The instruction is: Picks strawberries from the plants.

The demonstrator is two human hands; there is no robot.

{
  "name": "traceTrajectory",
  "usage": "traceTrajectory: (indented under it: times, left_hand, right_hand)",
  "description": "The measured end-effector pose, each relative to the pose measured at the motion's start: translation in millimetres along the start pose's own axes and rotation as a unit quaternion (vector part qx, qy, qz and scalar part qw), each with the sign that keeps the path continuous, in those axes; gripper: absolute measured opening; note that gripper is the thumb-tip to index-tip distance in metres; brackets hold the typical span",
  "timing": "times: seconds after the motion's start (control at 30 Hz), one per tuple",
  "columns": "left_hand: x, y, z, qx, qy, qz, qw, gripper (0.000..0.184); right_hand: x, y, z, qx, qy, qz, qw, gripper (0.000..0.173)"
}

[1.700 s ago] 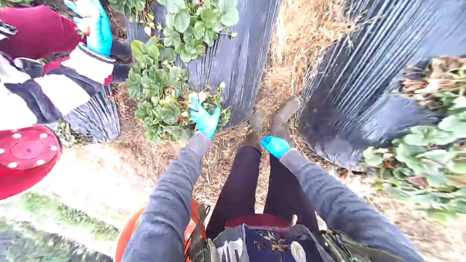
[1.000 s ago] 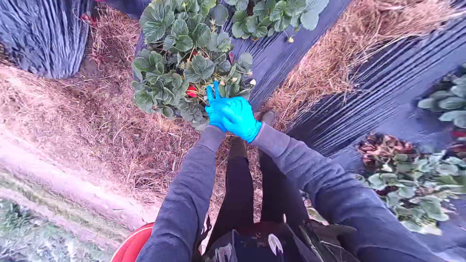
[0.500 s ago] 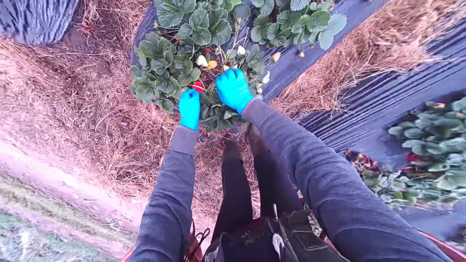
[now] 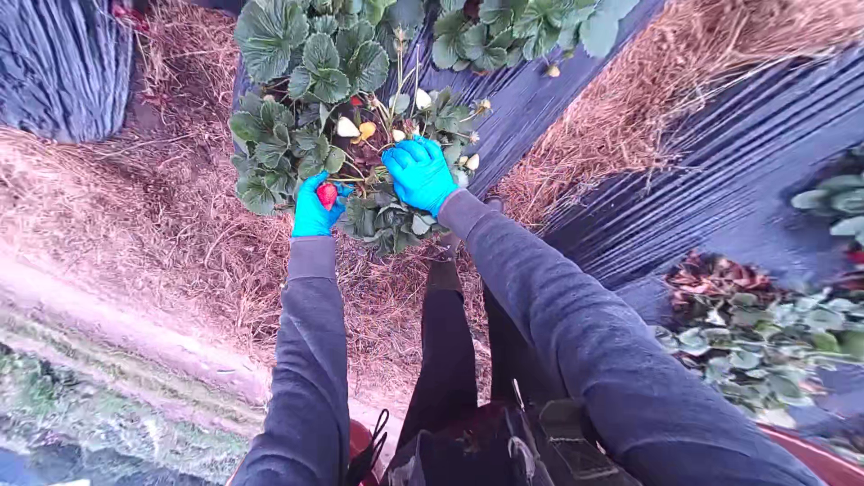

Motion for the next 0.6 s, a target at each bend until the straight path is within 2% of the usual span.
traceTrajectory:
  times: [0.13,0.23,0.37,0.5,0.53,0.6]
  left_hand:
    - [15.7,8.5,3.4,0.069,0.055,-0.052,0.995,0.037]
    - [24.9,21.3,5.7,0.112,0.009,-0.081,0.99,0.054]
    - [23.3,20.0,-7.2,0.122,-0.023,-0.07,0.99,0.048]
    - [22.3,20.4,-10.0,0.067,0.018,-0.072,0.995,0.028]
    - [19.5,21.7,-5.9,0.044,0.039,-0.095,0.994,0.028]
    - [16.8,26.0,6.0,-0.007,0.075,-0.136,0.988,0.04]
  right_hand:
    - [-1.5,2.6,3.6,0.004,-0.007,0.01,1.0,0.036]
    - [-3.8,1.7,2.5,0.005,-0.013,0.007,1.0,0.036]
    - [-4.4,1.3,5.1,0.005,-0.024,0.004,1.0,0.036]
    - [-5.2,-2.1,3.7,0.001,-0.039,-0.006,0.999,0.035]
    - [-3.9,-4.3,4.4,-0.001,-0.046,-0.017,0.999,0.035]
    - [-1.4,-11.0,2.7,-0.004,-0.065,-0.061,0.996,0.033]
Point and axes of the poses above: each hand's wrist, its own y-axis away from the middle knuckle, its own x-axis out of the back of the hand, z = x × y, the point moved 7 cm from there along -y, towards the middle knuckle, and after that the axes turned 7 degrees about y, right-handed, at the moved point
